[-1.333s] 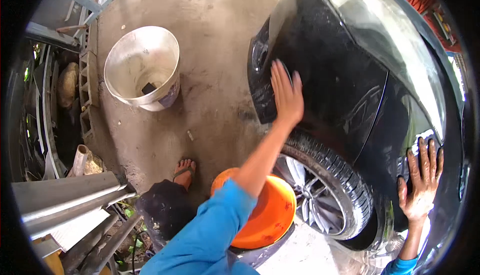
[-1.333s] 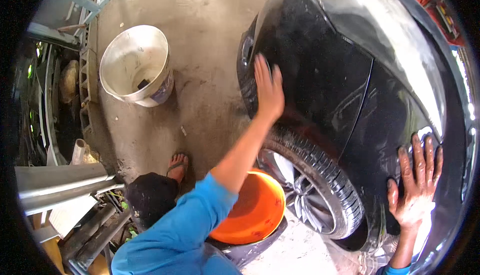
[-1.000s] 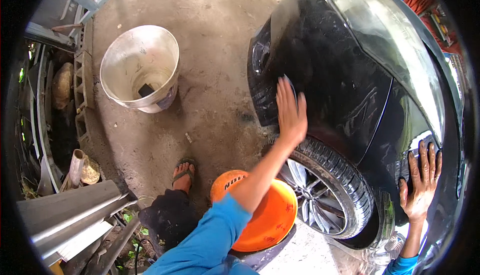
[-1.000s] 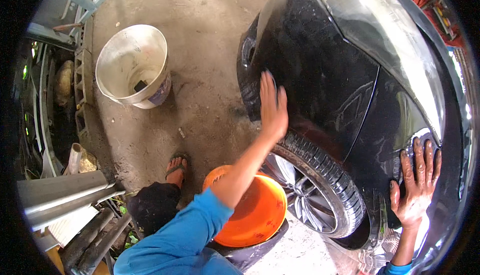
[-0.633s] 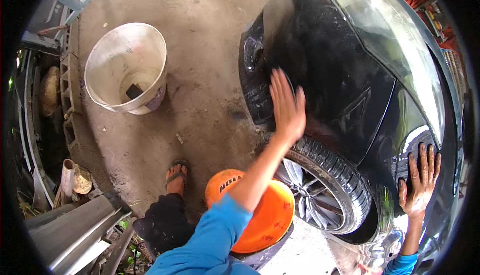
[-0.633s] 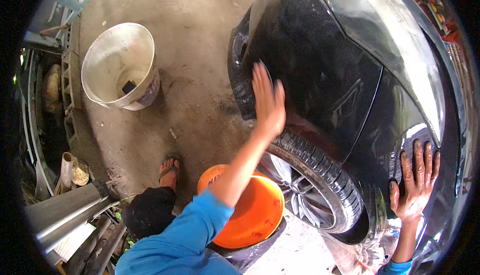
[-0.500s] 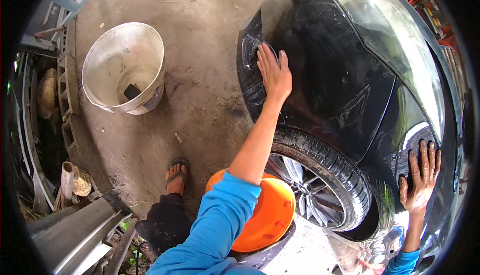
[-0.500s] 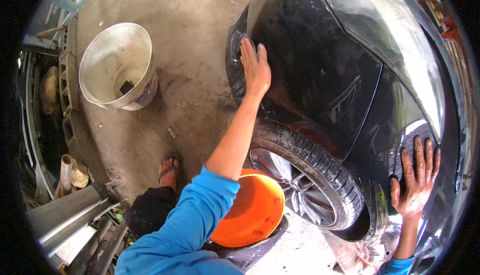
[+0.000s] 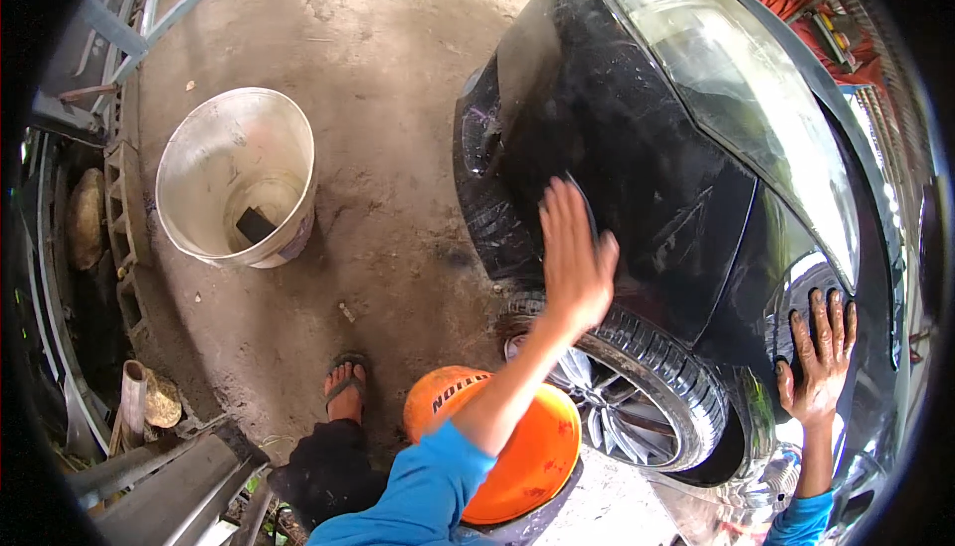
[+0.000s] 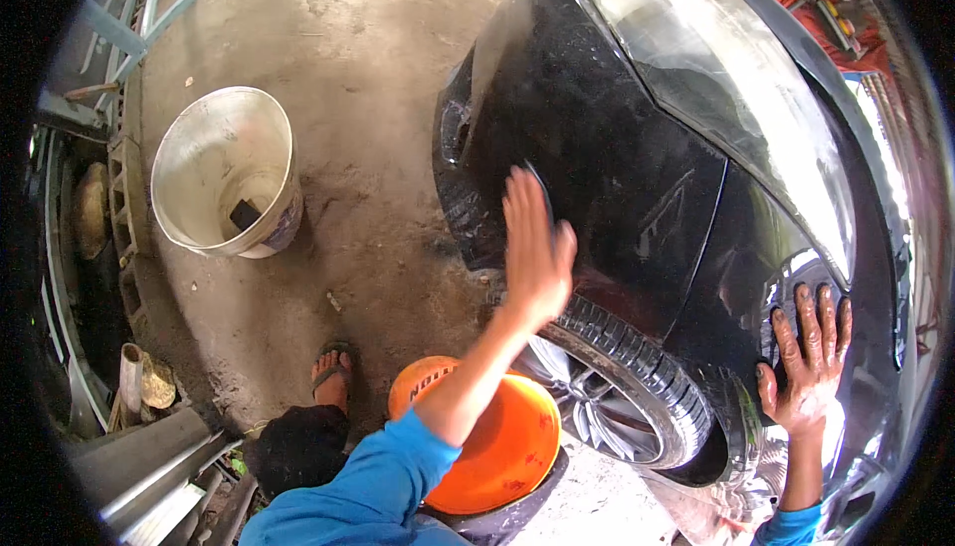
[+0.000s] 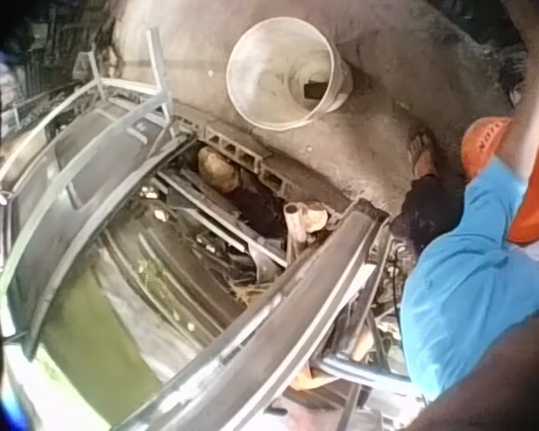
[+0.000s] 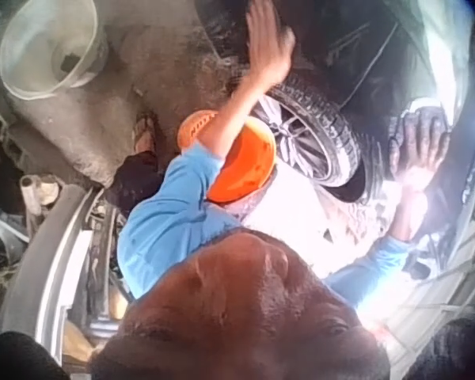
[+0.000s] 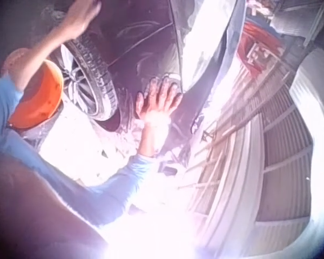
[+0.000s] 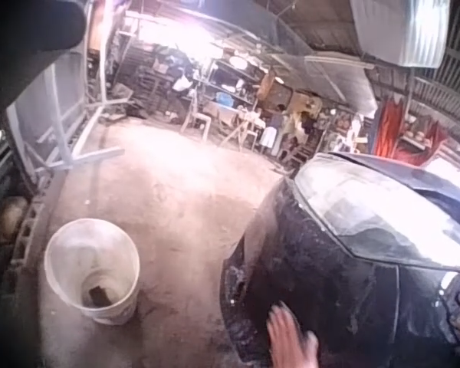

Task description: Sanding the body panels of a black car using wet sandpaper to prepare it for repair or painting.

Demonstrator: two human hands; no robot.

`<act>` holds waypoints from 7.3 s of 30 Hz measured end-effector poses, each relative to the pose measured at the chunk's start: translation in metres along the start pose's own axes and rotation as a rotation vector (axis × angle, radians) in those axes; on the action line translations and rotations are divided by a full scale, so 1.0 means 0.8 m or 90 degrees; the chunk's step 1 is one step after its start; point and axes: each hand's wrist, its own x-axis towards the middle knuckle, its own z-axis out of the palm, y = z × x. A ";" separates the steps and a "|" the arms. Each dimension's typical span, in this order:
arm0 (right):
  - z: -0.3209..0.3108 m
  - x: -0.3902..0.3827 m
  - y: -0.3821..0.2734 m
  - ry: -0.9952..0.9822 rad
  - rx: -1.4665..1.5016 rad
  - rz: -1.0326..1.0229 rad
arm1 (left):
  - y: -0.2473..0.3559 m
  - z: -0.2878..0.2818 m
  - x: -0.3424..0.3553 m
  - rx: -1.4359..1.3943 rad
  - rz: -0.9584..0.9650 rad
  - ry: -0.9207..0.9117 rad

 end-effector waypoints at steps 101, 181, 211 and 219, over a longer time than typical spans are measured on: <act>-0.007 0.013 -0.009 0.018 0.059 0.016 | 0.103 -0.006 0.106 0.066 0.181 0.007; -0.010 0.012 -0.007 0.055 0.081 0.016 | 0.070 -0.016 0.171 0.077 0.253 0.094; -0.008 0.011 -0.008 0.020 0.091 0.034 | 0.113 0.003 -0.048 0.052 0.207 -0.152; -0.013 0.012 -0.007 0.025 0.092 0.036 | 0.139 -0.007 0.011 0.070 0.232 -0.142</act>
